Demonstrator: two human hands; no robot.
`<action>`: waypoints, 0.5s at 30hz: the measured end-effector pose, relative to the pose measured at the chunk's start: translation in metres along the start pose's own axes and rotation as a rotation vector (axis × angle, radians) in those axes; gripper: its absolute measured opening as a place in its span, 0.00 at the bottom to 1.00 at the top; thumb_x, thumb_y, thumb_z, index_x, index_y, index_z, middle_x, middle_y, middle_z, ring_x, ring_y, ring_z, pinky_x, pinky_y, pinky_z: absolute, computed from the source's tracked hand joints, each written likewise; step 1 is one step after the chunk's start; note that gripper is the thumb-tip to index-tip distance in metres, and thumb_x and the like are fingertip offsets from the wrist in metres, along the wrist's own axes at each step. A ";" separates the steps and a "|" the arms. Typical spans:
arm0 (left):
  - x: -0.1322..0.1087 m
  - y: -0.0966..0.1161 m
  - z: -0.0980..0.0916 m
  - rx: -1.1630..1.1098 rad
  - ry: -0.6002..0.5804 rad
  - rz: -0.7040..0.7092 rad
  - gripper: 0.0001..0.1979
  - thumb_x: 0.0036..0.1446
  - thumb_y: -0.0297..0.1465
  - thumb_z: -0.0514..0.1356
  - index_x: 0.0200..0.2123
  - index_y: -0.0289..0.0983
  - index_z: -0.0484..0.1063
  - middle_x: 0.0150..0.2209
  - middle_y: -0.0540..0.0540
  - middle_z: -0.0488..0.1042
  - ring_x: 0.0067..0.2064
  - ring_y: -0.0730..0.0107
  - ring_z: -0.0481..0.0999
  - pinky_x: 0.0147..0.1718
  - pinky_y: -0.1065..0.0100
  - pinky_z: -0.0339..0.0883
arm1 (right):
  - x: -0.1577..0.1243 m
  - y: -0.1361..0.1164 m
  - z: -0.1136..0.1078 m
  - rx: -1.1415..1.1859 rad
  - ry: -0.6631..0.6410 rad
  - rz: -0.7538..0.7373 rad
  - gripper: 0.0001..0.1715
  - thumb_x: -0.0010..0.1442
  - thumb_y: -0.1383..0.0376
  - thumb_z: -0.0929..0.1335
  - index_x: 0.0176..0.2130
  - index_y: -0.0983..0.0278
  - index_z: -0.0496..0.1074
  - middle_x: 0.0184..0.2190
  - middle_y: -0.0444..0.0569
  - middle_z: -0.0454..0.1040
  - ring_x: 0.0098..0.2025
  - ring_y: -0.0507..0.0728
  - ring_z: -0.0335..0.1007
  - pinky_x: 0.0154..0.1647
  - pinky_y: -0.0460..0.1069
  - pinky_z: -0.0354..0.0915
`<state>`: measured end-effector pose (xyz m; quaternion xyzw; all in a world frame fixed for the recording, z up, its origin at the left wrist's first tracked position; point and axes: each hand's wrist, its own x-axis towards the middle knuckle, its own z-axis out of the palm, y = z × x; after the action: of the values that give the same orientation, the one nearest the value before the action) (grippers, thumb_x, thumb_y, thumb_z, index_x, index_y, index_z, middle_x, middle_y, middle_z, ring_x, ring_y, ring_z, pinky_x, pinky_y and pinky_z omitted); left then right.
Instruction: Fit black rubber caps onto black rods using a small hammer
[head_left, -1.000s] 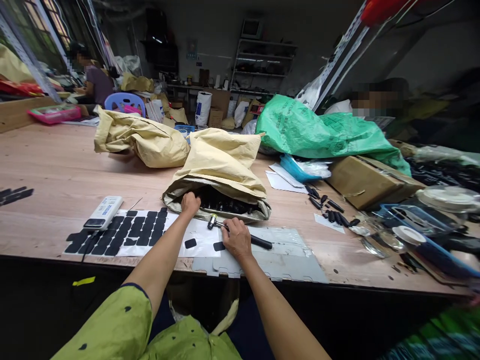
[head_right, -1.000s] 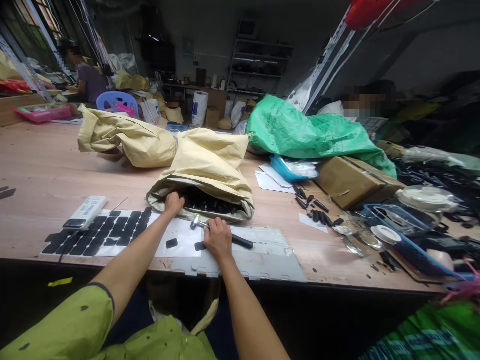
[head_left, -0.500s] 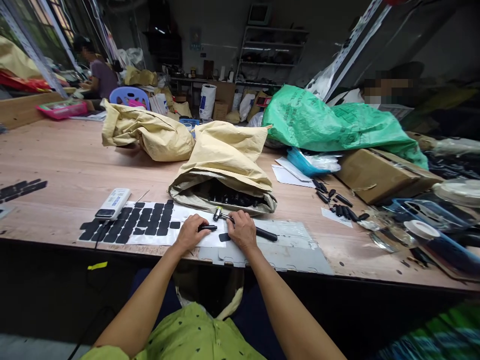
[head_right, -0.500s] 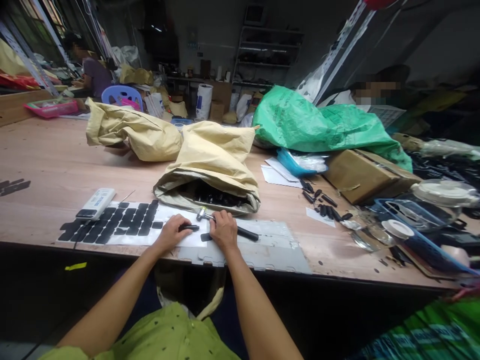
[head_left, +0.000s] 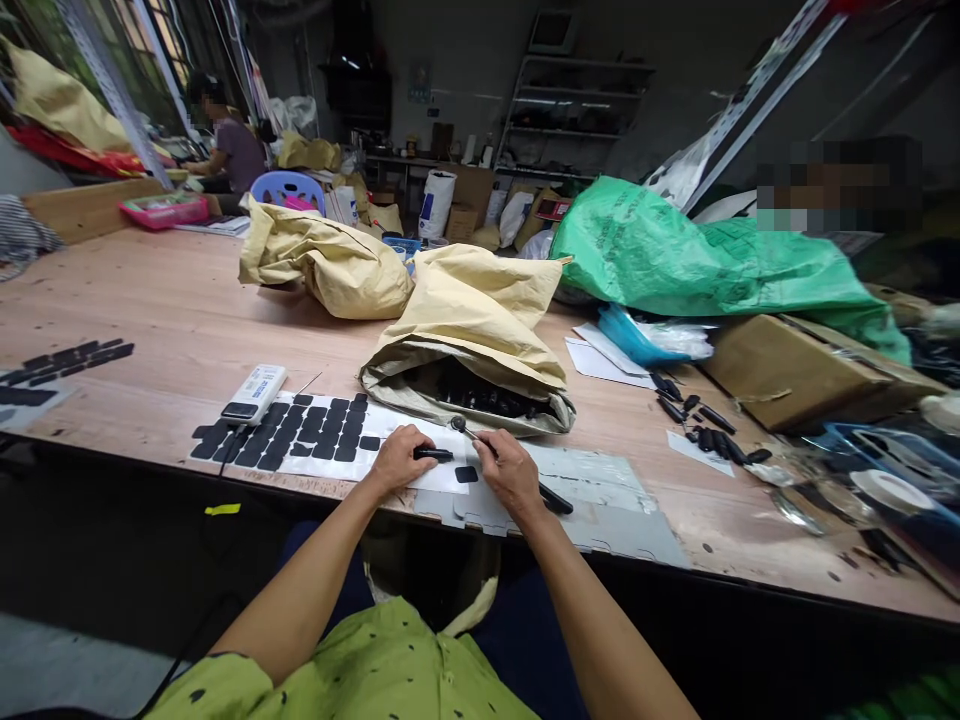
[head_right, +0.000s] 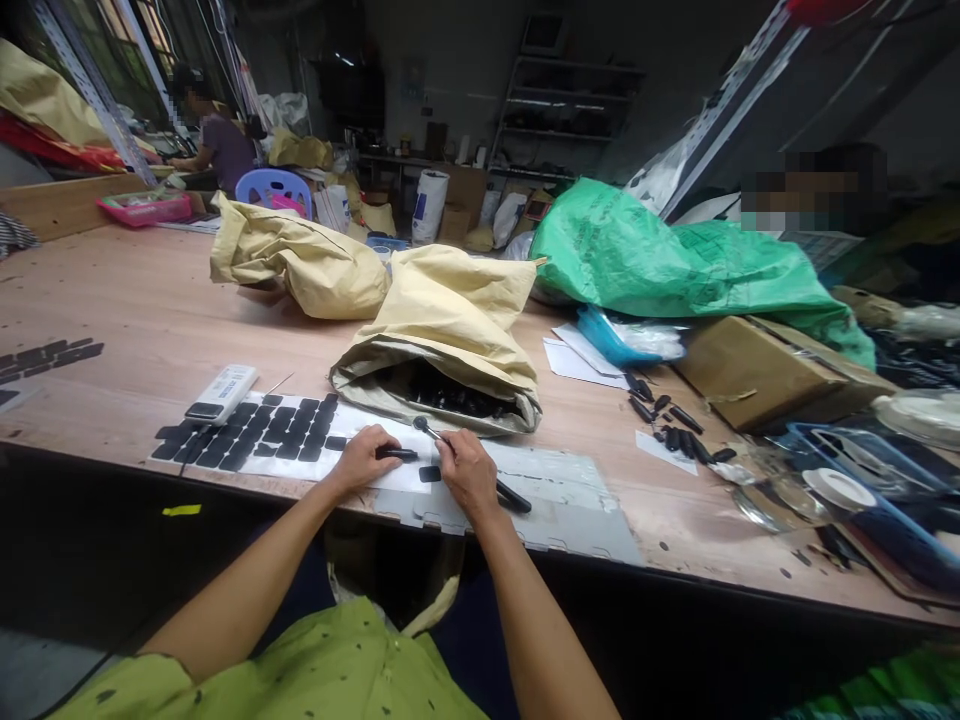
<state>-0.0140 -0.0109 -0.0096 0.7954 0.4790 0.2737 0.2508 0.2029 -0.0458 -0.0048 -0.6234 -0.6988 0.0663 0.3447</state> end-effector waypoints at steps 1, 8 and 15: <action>0.000 0.000 0.000 -0.007 0.004 0.001 0.06 0.52 0.31 0.66 0.35 0.38 0.79 0.33 0.48 0.73 0.40 0.64 0.70 0.40 0.65 0.63 | -0.003 -0.005 -0.003 0.030 -0.006 -0.015 0.13 0.65 0.59 0.62 0.42 0.58 0.75 0.38 0.46 0.75 0.42 0.55 0.70 0.42 0.48 0.62; 0.001 -0.005 0.004 -0.032 0.019 -0.026 0.04 0.51 0.30 0.67 0.33 0.39 0.79 0.31 0.49 0.70 0.38 0.66 0.68 0.39 0.66 0.61 | -0.017 -0.026 -0.003 0.007 -0.033 -0.144 0.12 0.67 0.60 0.62 0.41 0.58 0.75 0.35 0.46 0.75 0.41 0.54 0.71 0.41 0.47 0.63; 0.001 -0.003 0.004 -0.041 0.029 -0.047 0.05 0.50 0.27 0.67 0.33 0.39 0.80 0.30 0.50 0.70 0.38 0.67 0.68 0.39 0.67 0.61 | -0.017 -0.025 -0.002 -0.053 -0.041 -0.121 0.11 0.66 0.61 0.63 0.40 0.58 0.76 0.33 0.45 0.75 0.40 0.54 0.71 0.39 0.46 0.62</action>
<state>-0.0128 -0.0095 -0.0139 0.7747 0.4954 0.2888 0.2665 0.1833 -0.0676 0.0025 -0.5875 -0.7434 0.0397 0.3173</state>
